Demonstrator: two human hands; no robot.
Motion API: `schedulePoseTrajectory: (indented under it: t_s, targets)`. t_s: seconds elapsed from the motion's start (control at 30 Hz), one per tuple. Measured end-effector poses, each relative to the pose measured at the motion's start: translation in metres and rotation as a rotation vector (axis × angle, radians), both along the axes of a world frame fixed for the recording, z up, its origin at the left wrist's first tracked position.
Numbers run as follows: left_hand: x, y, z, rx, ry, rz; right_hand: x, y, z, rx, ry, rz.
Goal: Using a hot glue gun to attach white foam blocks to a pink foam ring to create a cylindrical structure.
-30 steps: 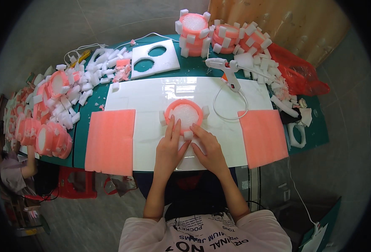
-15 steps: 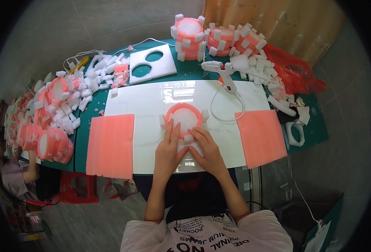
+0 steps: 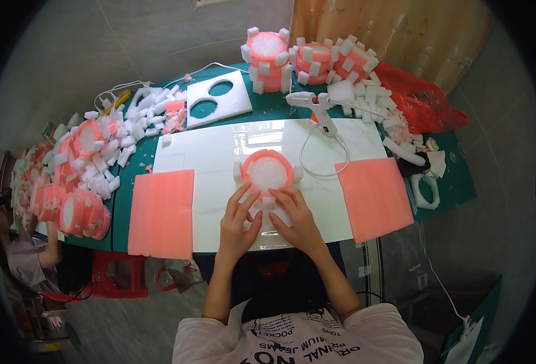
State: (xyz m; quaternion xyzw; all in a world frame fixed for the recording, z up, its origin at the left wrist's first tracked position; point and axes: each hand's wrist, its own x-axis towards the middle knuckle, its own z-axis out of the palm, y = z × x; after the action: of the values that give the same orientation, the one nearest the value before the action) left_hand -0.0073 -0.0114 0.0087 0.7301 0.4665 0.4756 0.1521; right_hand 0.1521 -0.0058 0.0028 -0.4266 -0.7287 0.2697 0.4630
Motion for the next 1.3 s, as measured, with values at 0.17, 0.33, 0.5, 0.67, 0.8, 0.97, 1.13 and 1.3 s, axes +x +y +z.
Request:
schedulePoseTrajectory:
  t_s: [0.17,0.33,0.5,0.67,0.8,0.97,1.13,1.3]
  targets:
    - [-0.008,-0.002,0.018,0.031,-0.001,0.021,0.003,-0.001,0.000,-0.010,0.032,0.003]
    - [-0.019,0.007,0.048,0.093,0.040,0.248,0.004,-0.003,-0.001,0.011,-0.032,0.019]
    - [-0.033,0.027,0.069,-0.103,0.063,0.081,0.002,-0.004,-0.002,0.011,-0.046,0.056]
    - [-0.045,0.068,0.073,-0.226,0.207,-0.052,0.004,-0.002,-0.004,0.048,-0.074,0.044]
    - [-0.056,0.097,0.072,-0.685,0.032,-0.214,-0.001,-0.003,-0.003,0.058,-0.115,0.025]
    - [-0.048,0.123,0.072,-0.806,0.128,-0.430,0.003,-0.003,-0.003,0.103,-0.117,-0.011]
    - [-0.044,0.122,0.076,-0.712,0.019,-0.398,0.004,-0.006,-0.002,0.162,-0.146,-0.068]
    - [-0.057,0.135,0.053,-0.436,-0.226,-0.336,0.005,-0.012,0.005,0.226,-0.042,-0.132]
